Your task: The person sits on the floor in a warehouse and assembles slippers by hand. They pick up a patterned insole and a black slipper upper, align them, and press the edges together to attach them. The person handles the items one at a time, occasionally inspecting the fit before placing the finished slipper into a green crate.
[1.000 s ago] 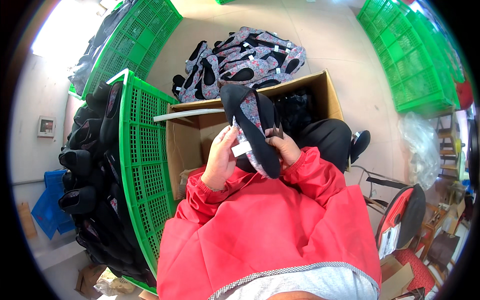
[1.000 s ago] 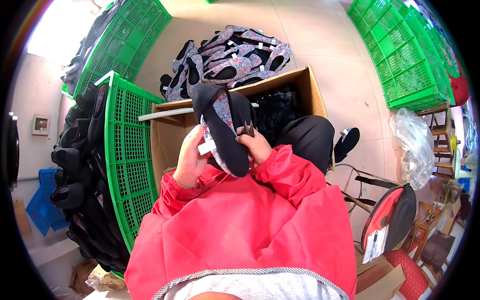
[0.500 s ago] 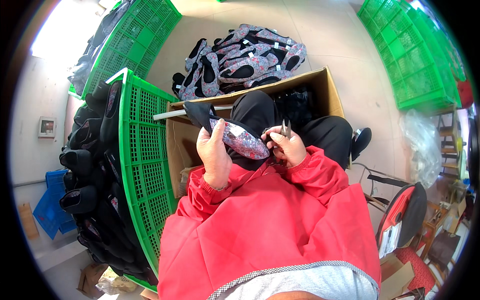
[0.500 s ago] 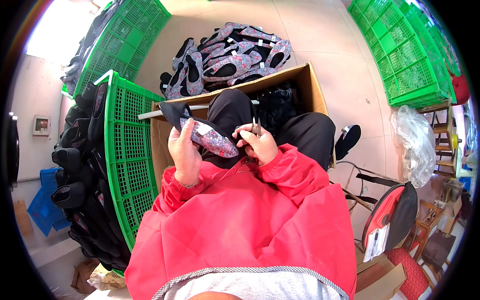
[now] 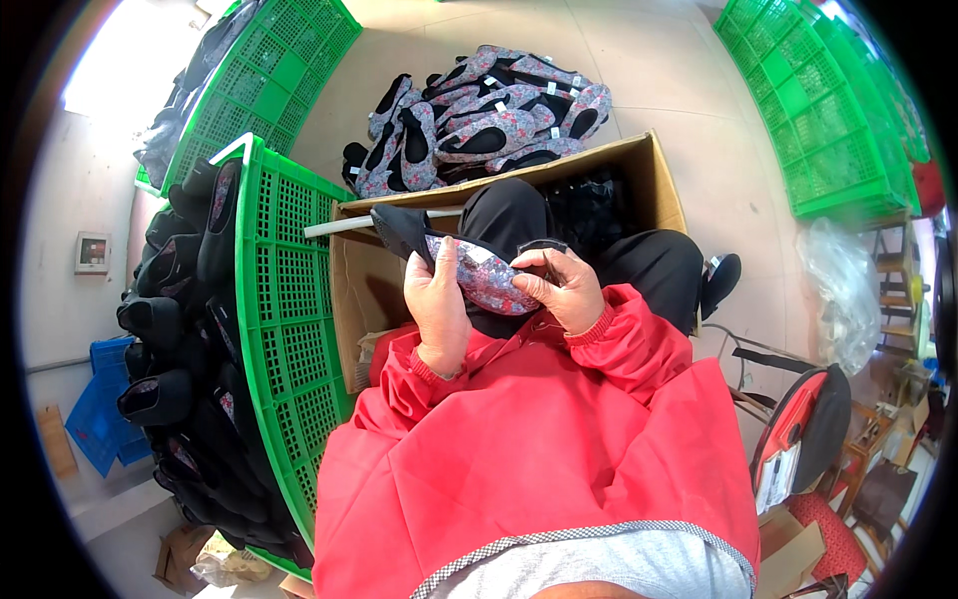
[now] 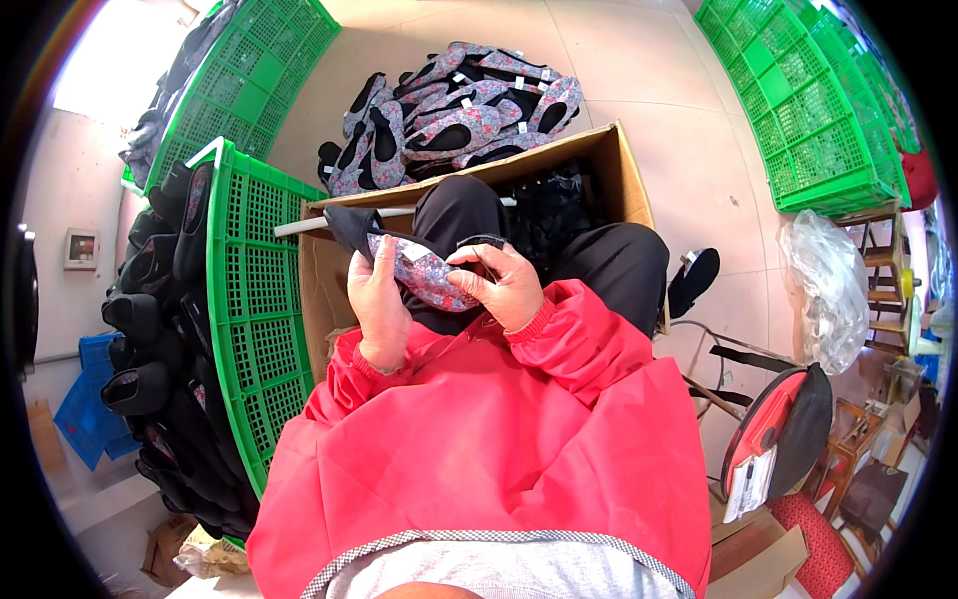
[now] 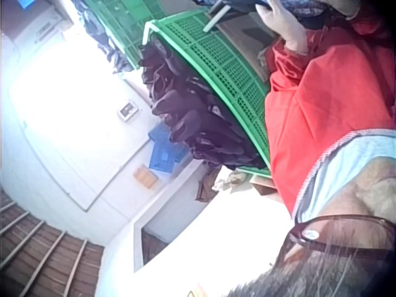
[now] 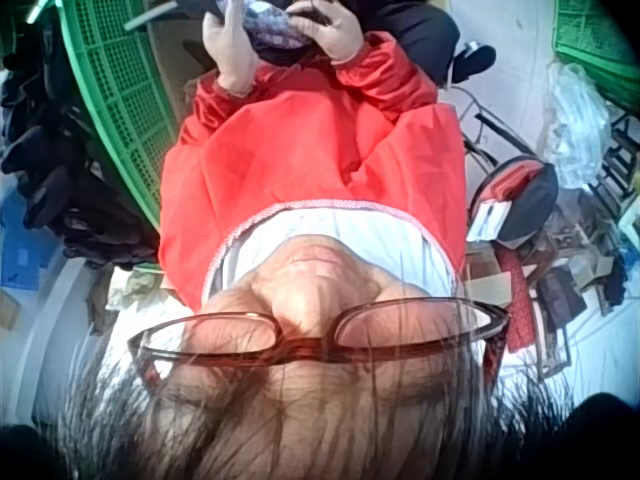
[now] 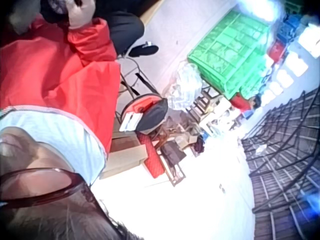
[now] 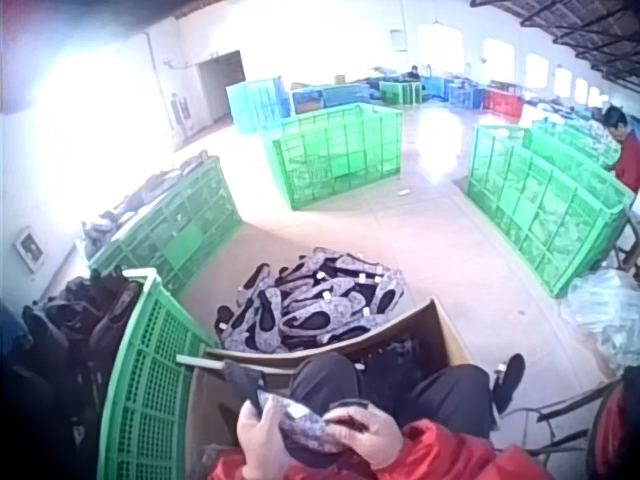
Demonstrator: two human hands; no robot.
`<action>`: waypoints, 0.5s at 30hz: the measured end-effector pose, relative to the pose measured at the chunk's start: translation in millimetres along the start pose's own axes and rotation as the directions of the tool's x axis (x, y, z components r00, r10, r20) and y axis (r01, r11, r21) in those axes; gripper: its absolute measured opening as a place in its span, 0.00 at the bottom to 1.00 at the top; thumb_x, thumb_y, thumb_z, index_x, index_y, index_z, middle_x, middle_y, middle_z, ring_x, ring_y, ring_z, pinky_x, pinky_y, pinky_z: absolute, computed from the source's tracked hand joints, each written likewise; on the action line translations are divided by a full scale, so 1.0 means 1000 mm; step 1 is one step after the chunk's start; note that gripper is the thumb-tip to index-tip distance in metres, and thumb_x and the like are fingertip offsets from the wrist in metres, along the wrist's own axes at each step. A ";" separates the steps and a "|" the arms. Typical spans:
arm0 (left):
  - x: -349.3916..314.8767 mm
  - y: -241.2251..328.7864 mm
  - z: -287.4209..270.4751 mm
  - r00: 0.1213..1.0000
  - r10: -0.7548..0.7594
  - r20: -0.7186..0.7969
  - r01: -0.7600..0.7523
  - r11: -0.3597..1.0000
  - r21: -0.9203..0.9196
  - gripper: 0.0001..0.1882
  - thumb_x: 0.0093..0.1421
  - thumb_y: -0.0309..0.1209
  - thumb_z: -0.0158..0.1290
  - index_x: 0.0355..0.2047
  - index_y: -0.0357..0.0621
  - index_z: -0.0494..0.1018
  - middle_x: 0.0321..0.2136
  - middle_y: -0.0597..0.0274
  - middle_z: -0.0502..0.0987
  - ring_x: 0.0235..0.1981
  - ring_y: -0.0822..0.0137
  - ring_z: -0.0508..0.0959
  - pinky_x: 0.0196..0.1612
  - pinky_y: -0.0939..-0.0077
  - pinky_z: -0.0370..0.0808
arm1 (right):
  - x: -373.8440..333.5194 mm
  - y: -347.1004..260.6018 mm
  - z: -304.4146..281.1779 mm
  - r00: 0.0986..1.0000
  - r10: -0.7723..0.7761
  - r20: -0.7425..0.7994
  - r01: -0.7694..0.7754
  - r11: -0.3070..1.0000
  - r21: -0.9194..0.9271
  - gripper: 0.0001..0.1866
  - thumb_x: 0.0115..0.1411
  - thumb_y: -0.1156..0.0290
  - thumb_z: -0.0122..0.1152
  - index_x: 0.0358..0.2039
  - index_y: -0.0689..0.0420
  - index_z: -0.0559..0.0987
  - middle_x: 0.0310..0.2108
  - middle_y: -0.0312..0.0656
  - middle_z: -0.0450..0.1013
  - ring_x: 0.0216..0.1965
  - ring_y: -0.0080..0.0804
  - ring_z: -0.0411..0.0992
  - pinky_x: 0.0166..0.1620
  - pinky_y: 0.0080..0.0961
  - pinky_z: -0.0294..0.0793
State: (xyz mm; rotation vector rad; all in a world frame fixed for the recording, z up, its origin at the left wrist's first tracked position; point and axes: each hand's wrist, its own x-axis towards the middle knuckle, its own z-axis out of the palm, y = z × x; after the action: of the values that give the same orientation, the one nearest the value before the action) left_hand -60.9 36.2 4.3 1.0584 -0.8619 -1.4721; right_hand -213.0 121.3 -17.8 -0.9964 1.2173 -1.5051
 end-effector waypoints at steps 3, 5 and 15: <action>-0.003 0.000 0.002 1.000 0.023 -0.001 -0.023 1.000 0.020 0.05 0.66 0.28 0.54 0.34 0.40 0.72 0.30 0.69 0.76 0.29 0.80 0.72 0.33 0.83 0.70 | 0.002 -0.002 -0.003 0.999 -0.046 0.017 0.047 0.993 -0.107 0.08 0.58 0.77 0.68 0.39 0.61 0.80 0.39 0.35 0.72 0.39 0.20 0.70 0.44 0.17 0.70; -0.004 -0.002 0.003 0.999 0.036 0.021 -0.038 0.998 0.053 0.05 0.67 0.27 0.54 0.35 0.40 0.72 0.30 0.69 0.76 0.29 0.81 0.72 0.33 0.84 0.70 | 0.004 -0.002 -0.006 0.997 -0.076 0.022 0.078 0.982 -0.174 0.06 0.58 0.76 0.67 0.36 0.61 0.79 0.37 0.35 0.73 0.37 0.20 0.70 0.43 0.17 0.70; -0.019 0.001 0.008 0.996 -0.031 0.082 0.036 0.997 -0.064 0.04 0.68 0.27 0.51 0.41 0.41 0.73 0.36 0.65 0.78 0.34 0.76 0.77 0.39 0.81 0.74 | -0.004 0.011 -0.005 0.980 -0.043 -0.193 0.098 0.954 0.284 0.07 0.63 0.75 0.62 0.39 0.58 0.74 0.41 0.38 0.73 0.36 0.18 0.67 0.43 0.15 0.68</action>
State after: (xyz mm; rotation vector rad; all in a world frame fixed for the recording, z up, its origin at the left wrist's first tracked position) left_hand -67.4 54.3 10.8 0.9744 -0.8501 -1.5703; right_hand -215.5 125.2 -29.6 -0.7212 1.0528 -1.8069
